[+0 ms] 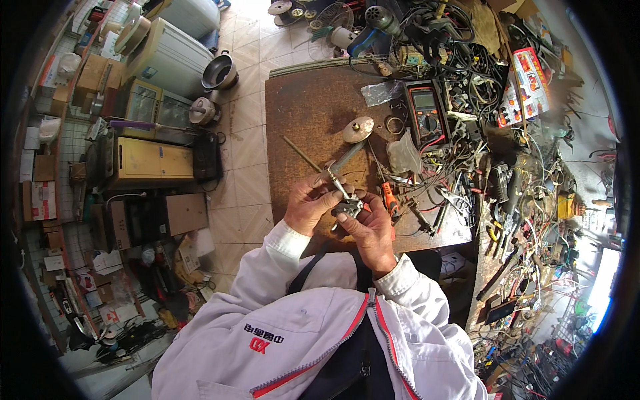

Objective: The person sits at a cluttered workbench and uses pliers and a screwdriver to manipulate a metal rod and a small metal component. They repeatedly adjust the component and the rod, occasionally picking up and setting down tools.

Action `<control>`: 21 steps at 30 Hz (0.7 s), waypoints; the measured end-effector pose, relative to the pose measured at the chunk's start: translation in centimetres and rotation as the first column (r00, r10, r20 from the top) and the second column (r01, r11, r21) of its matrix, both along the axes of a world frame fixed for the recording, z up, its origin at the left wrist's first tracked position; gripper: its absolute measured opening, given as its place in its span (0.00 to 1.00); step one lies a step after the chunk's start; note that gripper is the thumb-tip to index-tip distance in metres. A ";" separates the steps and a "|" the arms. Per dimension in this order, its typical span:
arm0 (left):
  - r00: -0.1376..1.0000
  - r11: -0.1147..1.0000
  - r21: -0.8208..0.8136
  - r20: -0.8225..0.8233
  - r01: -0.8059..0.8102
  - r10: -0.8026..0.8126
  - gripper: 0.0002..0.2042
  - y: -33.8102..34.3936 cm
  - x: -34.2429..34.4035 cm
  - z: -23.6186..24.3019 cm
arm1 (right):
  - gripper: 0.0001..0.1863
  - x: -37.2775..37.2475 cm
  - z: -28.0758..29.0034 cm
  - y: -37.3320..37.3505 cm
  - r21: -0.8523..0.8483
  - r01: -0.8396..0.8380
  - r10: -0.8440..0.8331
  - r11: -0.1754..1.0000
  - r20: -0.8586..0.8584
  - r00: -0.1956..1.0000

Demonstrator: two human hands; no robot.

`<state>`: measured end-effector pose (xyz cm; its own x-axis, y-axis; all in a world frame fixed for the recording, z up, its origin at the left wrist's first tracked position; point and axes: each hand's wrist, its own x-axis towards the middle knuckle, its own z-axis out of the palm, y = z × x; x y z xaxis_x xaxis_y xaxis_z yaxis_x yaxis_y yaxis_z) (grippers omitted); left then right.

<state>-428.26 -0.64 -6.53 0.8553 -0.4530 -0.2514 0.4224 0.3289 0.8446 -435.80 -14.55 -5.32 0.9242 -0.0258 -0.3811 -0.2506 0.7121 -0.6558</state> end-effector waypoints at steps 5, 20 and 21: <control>0.990 0.999 -0.016 -0.132 -0.051 0.049 0.13 -0.3 -0.7 0.2 | 0.33 -0.4 0.2 -0.2 -0.170 -0.051 0.044 0.984 -0.043 0.998; 0.995 0.985 0.172 -0.095 -0.012 0.029 0.12 1.0 -0.7 2.3 | 0.25 -0.9 -0.2 -1.6 -0.281 -0.260 0.260 0.924 -0.040 0.965; 0.996 0.972 0.237 -0.088 0.001 0.021 0.13 1.3 -0.6 2.5 | 0.25 -0.9 -0.5 -1.5 -0.257 -0.259 0.260 0.931 -0.033 0.965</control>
